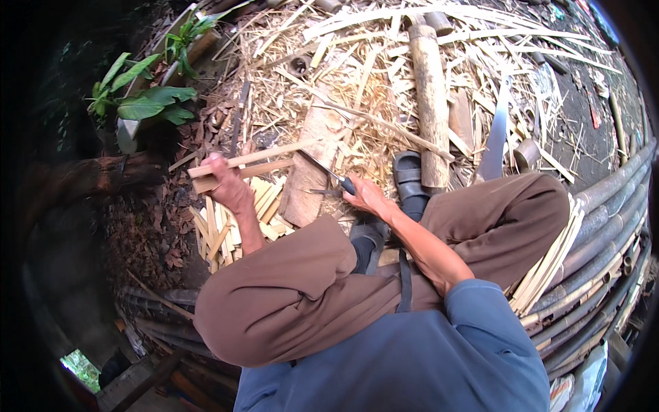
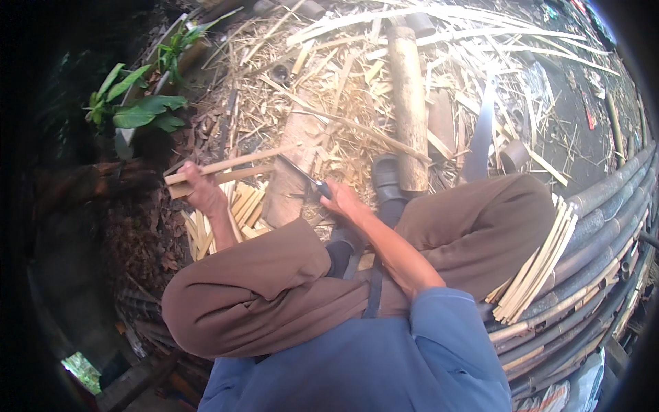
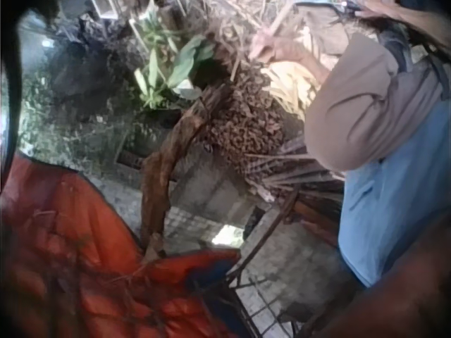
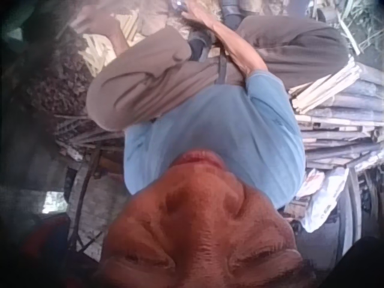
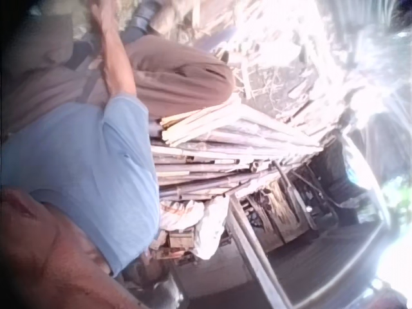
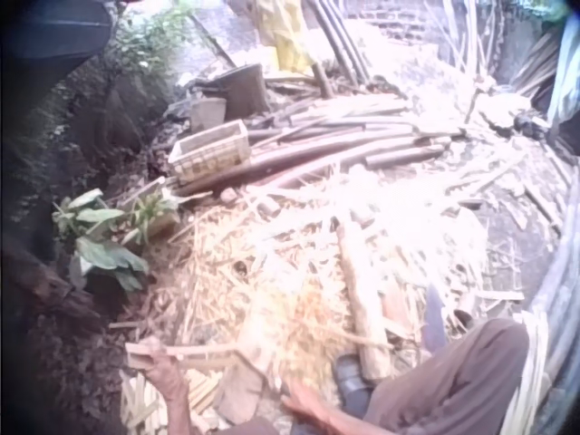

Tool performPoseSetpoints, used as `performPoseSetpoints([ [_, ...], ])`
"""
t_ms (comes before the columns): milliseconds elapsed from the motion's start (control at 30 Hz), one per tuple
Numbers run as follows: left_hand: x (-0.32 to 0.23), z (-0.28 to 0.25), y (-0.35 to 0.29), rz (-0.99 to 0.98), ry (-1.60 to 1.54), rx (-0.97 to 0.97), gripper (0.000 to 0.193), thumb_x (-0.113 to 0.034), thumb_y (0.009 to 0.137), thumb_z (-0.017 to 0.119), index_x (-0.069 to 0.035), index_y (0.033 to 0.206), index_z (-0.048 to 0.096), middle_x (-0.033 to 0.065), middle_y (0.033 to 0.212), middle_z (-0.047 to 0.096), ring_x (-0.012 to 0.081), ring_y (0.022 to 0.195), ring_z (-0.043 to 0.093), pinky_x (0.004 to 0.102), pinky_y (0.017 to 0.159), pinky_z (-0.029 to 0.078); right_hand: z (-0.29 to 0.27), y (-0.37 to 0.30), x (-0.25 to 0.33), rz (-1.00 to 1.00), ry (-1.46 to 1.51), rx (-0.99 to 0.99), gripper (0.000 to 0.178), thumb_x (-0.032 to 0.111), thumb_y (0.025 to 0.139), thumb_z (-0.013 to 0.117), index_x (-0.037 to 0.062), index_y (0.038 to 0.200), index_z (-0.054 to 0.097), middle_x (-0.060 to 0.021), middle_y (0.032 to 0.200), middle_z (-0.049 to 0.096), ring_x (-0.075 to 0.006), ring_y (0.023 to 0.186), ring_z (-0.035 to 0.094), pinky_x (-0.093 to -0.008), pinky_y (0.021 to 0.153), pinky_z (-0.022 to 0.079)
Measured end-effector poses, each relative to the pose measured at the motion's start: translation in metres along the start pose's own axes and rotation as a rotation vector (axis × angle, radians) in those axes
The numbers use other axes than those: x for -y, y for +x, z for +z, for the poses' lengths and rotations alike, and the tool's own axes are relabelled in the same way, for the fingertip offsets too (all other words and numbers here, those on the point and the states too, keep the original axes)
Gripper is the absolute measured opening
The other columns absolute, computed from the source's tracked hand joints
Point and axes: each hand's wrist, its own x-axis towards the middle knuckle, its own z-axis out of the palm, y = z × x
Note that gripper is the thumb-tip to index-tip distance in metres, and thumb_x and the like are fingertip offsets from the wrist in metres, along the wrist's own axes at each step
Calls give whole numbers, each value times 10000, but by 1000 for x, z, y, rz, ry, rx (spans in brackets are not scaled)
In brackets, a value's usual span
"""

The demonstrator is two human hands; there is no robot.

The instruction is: The person sits on the ground and repeatedly splits bamboo strips into smaller pieces using a machete. They place the finished pieces into a growing pile beside them.

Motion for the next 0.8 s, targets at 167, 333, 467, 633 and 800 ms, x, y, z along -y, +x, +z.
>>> performPoseSetpoints([
  [167, -49, -10, 37, -217, -183, 232, 266, -262, 989, 580, -153, 770, 476, -69, 597, 340, 39, 486, 291, 218, 483, 257, -66, 0, 67, -300, 68, -594, 460, 473, 993, 496, 53, 1136, 615, -203, 899, 689, -406, 857, 674, -485, 724, 544],
  [333, -64, 10, 49, -429, -544, 590, 338, -348, 974, 606, -121, 754, 488, -44, 652, 374, 65, 532, 336, 226, 507, 286, -123, -3, 136, -518, 98, -447, 407, 458, 1035, 407, 109, 1154, 579, -179, 687, 606, -396, 664, 628, -485, 621, 497],
  [467, -87, 59, 33, -509, -644, 606, 411, -414, 975, 607, -114, 719, 492, -6, 711, 372, 129, 625, 362, 292, 626, 365, -128, -30, 123, -425, 157, -170, 322, 393, 1046, 453, 119, 1115, 607, -145, 627, 582, -330, 548, 602, -432, 523, 467],
  [633, -88, 100, 19, -506, -571, 766, 381, -472, 931, 641, -115, 931, 505, -62, 675, 340, 49, 559, 310, 188, 450, 274, -135, -76, 109, -509, 261, -332, 221, 283, 1024, 555, 83, 932, 535, -152, 648, 497, -274, 538, 516, -421, 518, 393],
  [800, -126, 148, -4, -391, -306, 1310, 860, -695, 913, 513, -75, 1487, 356, 114, 1335, 509, 232, 1113, 551, 430, 1040, 426, -213, -175, 118, -286, 370, -514, 308, 310, 1029, 545, 28, 908, 563, -114, 699, 518, -181, 607, 466, -365, 575, 416],
])
